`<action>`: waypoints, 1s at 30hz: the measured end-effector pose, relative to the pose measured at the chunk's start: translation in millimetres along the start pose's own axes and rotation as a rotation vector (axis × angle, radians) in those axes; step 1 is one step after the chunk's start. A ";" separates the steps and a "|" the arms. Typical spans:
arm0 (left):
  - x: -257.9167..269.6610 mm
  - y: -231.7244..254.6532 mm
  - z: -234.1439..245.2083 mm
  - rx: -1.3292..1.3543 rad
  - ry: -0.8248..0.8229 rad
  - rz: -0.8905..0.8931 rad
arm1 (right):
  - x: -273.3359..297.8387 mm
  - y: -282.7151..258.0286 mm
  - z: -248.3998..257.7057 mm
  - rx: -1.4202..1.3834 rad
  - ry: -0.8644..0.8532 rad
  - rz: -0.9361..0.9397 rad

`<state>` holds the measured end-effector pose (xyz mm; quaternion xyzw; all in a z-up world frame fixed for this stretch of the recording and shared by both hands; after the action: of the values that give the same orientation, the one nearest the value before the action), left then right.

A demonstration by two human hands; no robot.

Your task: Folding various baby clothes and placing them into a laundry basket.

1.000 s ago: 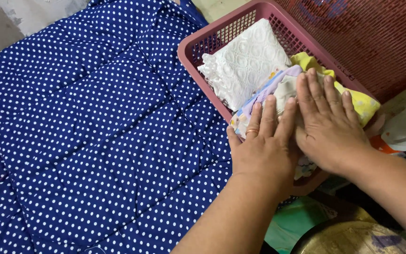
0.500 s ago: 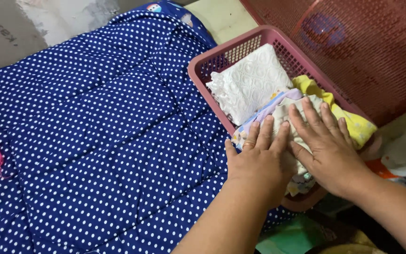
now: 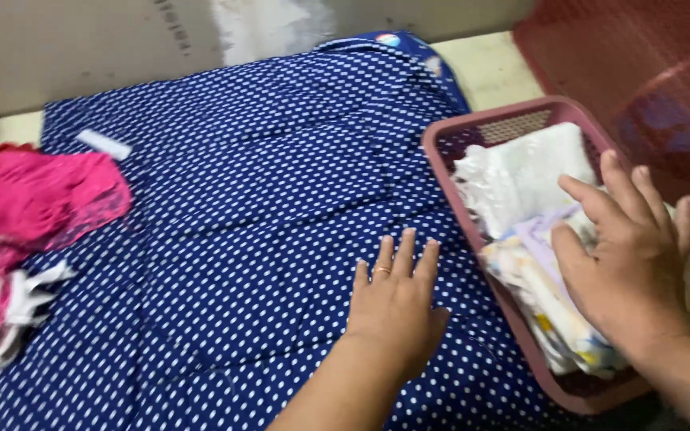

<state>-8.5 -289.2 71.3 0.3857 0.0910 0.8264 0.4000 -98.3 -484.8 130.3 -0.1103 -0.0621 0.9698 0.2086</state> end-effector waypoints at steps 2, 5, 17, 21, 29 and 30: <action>9.2 -24.7 4.3 0.019 0.049 0.061 | -15.1 -32.3 -3.9 -0.021 -0.010 0.085; 34.0 -62.5 11.1 0.065 0.108 0.175 | -35.0 -86.6 -22.4 -0.090 -0.073 0.240; 148.0 -191.9 30.1 0.118 0.289 0.592 | -35.7 -301.1 -88.8 0.017 -0.644 0.589; 178.3 -234.5 31.8 0.185 0.294 0.660 | -32.7 -353.2 -104.2 0.108 -0.717 0.664; 240.6 -324.1 26.9 0.283 0.291 0.712 | -15.4 -470.8 -119.6 0.186 -0.762 0.746; 250.0 -337.9 23.9 0.307 0.286 0.728 | -10.4 -486.8 -123.1 0.185 -0.771 0.766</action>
<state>112.5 114.0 73.9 0.3293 0.1255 0.9358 0.0030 130.7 -39.3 94.1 0.2568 -0.0038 0.9480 -0.1881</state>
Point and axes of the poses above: each hand's wrist, its own x-axis away from the middle knuckle, its own z-axis out of the back of the hand, y = z × x, the point moved 8 cm from there along -x, towards the middle knuckle, and after that the axes turned 15 degrees about -y, right-handed, at the moved point
